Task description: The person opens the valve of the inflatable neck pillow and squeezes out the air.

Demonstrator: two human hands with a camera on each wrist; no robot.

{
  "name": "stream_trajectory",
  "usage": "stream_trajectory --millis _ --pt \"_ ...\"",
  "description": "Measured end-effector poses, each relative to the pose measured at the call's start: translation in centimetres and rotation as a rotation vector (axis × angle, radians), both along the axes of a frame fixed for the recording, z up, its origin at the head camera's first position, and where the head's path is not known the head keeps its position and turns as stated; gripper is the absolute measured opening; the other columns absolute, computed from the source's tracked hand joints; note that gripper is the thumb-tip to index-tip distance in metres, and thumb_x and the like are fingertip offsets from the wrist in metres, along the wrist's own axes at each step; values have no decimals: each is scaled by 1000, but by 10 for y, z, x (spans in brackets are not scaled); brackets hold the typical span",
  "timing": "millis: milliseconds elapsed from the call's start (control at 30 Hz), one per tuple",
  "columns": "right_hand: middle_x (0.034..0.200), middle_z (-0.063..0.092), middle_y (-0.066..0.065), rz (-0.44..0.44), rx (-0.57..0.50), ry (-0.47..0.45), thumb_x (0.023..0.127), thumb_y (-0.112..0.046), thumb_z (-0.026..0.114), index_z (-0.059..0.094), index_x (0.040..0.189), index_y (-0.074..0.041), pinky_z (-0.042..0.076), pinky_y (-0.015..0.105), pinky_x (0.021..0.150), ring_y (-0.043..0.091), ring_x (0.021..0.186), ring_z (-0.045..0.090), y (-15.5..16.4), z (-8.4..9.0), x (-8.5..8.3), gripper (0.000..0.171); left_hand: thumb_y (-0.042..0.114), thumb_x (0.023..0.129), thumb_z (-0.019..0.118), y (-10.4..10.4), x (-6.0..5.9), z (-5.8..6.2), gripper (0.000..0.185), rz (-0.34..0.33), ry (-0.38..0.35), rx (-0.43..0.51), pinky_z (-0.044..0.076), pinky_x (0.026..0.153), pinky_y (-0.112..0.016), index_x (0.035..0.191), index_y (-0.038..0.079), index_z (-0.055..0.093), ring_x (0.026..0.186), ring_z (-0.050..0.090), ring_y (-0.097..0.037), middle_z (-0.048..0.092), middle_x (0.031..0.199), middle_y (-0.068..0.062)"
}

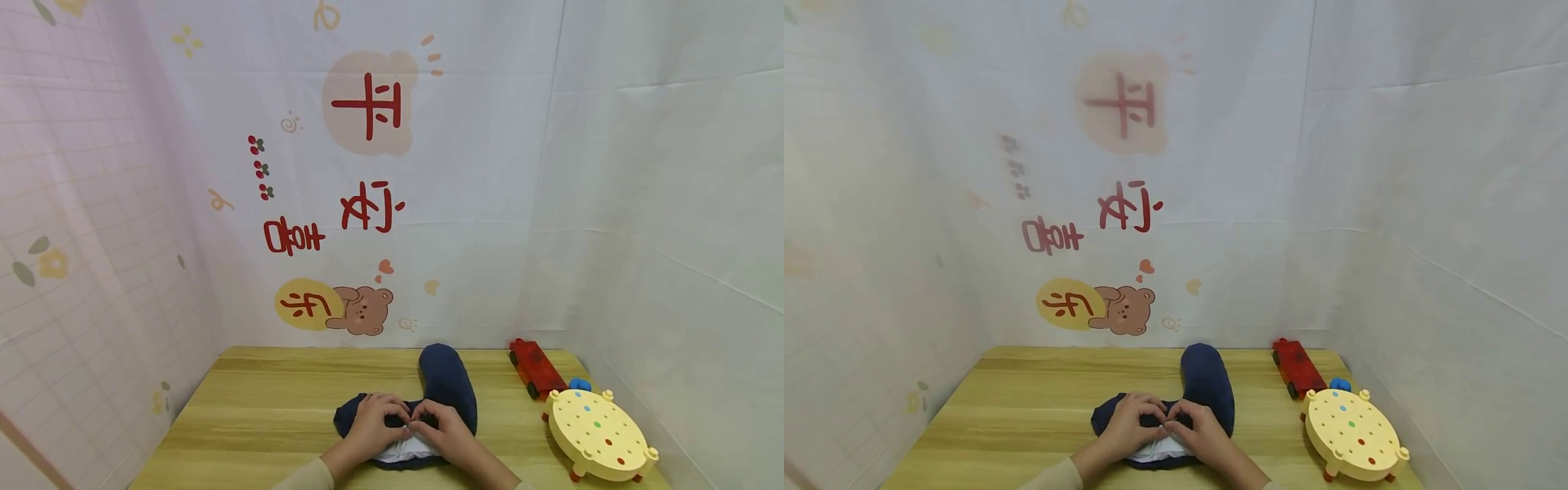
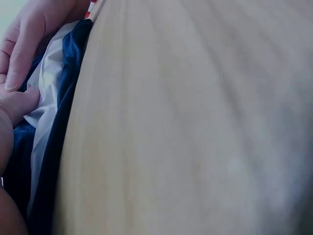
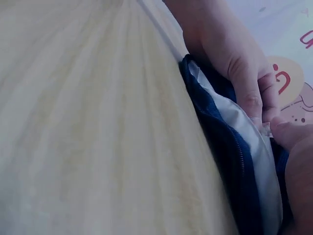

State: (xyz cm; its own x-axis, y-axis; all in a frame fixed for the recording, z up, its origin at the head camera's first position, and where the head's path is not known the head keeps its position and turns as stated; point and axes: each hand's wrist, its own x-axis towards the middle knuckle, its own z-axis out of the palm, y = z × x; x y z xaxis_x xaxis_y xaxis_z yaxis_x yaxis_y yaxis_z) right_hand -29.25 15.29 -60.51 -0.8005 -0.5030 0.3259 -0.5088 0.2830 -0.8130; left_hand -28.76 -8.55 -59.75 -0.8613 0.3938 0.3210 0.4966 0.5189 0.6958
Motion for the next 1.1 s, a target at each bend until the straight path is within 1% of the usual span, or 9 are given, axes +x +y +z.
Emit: stream_trajectory --millis 100,233,333,400,467,533,700,900,1100 --pt "98 73 -7 -7 6 45 106 -23 77 73 112 -18 55 23 72 5 82 64 1 4 -4 8 33 89 95 1 0 -2 14 17 5 13 26 116 -84 88 34 81 118 61 -16 72 111 22" --pt "99 67 -5 -62 36 248 103 -12 80 71 111 -14 59 26 67 5 81 65 4 22 -20 12 34 89 95 2 0 -3 15 31 11 24 24 117 -85 86 34 80 116 62 -16 73 109 22" --pt "114 66 5 -178 126 439 97 -9 86 73 116 -9 62 41 84 17 100 68 6 40 -42 23 37 89 95 2 0 -2 16 46 -1 16 25 118 -83 85 35 80 117 62 -17 72 107 22" --pt "126 65 13 -262 216 501 95 -13 89 73 126 -6 58 56 97 30 114 66 8 50 -60 36 39 88 95 1 0 -2 16 57 -10 7 26 118 -82 84 35 80 118 61 -18 72 107 22" --pt "139 62 21 -325 333 481 94 -23 90 69 139 -3 49 69 105 44 128 60 11 56 -76 53 39 88 95 0 0 -2 17 63 -19 3 25 119 -81 84 35 80 118 61 -19 71 106 22" --pt "146 59 27 -351 446 402 95 -34 88 63 149 -2 42 77 109 53 134 55 13 58 -89 68 39 88 95 0 1 -3 17 64 -22 0 23 119 -82 83 36 80 119 61 -19 71 106 22" --pt "152 56 30 -326 633 185 99 -51 81 57 158 -3 40 76 114 57 139 53 18 56 -107 80 38 88 95 1 5 -7 15 47 -14 6 21 119 -84 84 36 80 119 61 -19 72 107 22" --pt "148 59 29 -299 671 167 100 -52 79 60 155 -3 48 71 109 54 134 57 14 49 -114 75 40 88 95 4 9 -8 17 45 -8 3 20 119 -85 83 36 79 115 60 -15 70 105 20" --pt "148 58 29 -305 628 163 99 -47 80 64 150 0 49 70 109 54 134 57 7 53 -121 71 39 86 96 6 5 -7 17 53 29 -20 23 119 -82 84 36 80 115 59 -14 70 107 21"
